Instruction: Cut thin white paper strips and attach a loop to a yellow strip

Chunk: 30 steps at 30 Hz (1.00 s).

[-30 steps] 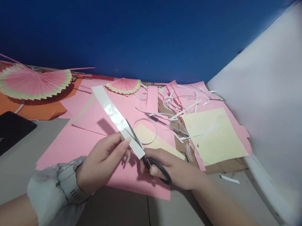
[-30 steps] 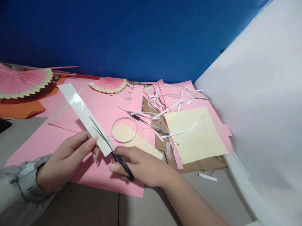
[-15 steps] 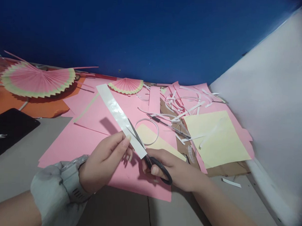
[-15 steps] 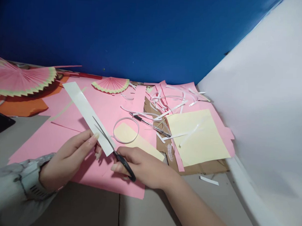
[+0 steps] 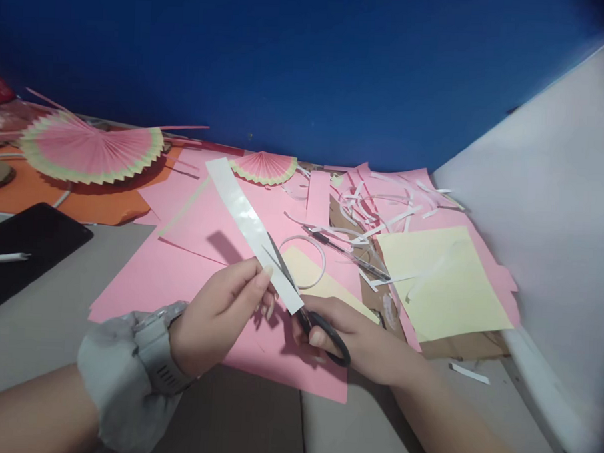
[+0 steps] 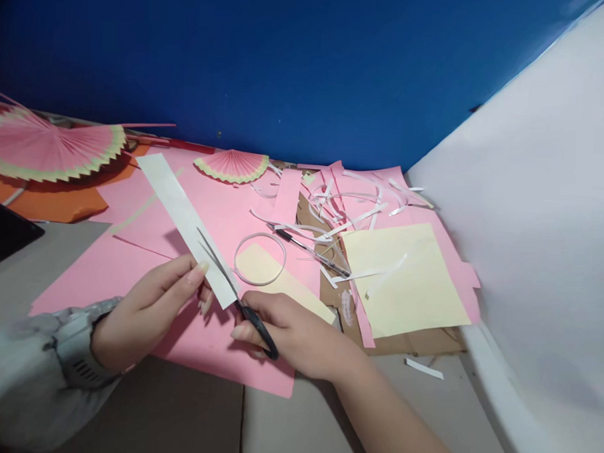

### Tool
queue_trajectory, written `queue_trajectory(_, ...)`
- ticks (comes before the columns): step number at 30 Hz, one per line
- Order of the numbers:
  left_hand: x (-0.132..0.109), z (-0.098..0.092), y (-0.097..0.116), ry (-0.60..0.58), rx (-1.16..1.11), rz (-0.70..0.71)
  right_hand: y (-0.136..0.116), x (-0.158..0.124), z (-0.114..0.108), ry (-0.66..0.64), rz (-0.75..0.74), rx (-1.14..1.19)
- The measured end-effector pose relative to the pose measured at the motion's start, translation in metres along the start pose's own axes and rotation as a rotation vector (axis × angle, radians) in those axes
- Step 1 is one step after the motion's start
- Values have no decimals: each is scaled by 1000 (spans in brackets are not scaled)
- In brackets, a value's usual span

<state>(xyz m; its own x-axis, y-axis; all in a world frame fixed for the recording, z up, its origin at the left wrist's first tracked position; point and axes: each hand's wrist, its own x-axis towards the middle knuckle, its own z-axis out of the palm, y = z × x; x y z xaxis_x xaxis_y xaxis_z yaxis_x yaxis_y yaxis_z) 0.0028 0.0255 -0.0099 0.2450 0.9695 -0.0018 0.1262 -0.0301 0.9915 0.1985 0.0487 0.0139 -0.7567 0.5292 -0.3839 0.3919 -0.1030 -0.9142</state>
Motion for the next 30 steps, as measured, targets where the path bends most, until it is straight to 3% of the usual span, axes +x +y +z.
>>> queue_trajectory(30, -1, 0, 1, 29, 8, 11, -2, 2, 2, 33, 27, -17)
